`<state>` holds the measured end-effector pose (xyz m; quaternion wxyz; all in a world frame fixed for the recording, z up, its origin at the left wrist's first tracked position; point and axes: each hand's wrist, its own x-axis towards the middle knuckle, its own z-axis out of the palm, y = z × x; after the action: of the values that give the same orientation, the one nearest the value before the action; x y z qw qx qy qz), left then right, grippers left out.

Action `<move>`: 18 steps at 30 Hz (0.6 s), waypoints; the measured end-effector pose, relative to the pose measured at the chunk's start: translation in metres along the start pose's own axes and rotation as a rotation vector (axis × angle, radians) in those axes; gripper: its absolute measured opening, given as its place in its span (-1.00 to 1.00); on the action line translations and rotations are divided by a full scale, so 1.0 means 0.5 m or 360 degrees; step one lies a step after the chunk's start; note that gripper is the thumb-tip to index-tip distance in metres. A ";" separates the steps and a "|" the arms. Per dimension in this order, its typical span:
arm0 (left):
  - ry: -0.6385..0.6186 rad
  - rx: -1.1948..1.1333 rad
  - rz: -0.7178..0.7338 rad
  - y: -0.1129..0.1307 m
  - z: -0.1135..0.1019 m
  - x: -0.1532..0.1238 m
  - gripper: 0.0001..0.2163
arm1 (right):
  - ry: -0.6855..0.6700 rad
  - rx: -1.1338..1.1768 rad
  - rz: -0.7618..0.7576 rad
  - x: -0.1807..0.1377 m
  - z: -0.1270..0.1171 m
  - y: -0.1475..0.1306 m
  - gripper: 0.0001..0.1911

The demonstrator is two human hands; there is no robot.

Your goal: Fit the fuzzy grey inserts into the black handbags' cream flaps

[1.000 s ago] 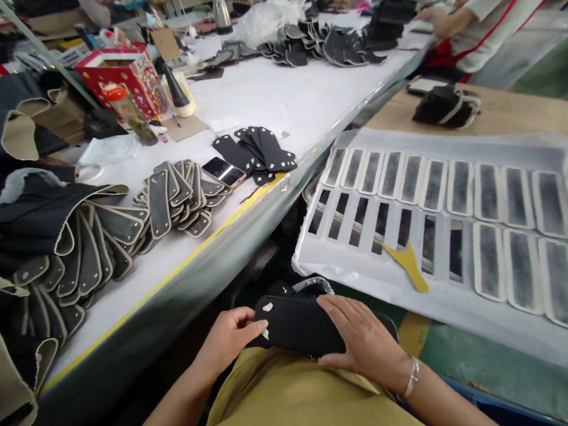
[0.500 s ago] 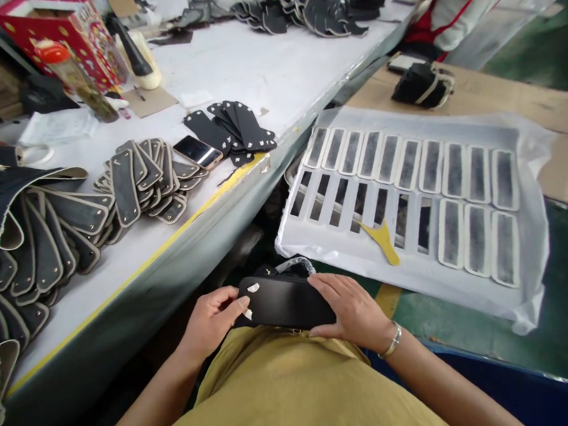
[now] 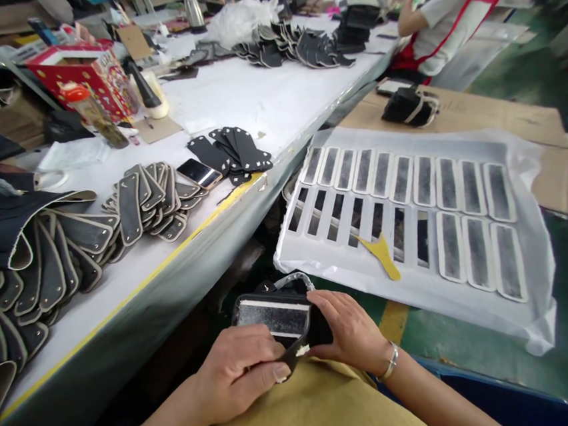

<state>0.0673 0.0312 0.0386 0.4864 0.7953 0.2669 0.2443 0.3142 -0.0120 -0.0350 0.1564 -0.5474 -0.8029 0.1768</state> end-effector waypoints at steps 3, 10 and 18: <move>0.0216 0.0094 -0.0423 -0.022 -0.015 -0.002 -0.75 | -0.0006 -0.0001 0.0039 0.000 0.000 -0.001 -0.15; 0.0416 0.0037 -0.1270 -0.150 -0.024 -0.052 -0.69 | -0.0044 -0.0061 0.0064 0.002 -0.002 -0.001 -0.16; 0.0517 0.0026 -0.1254 -0.174 -0.016 -0.056 -0.69 | 0.0016 -0.0278 -0.0057 0.001 0.015 0.013 -0.15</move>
<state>0.0252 0.0516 -0.0405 0.4881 0.5876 0.6253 0.1598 0.3162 -0.0100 -0.0446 0.1151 -0.5454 -0.8241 0.1004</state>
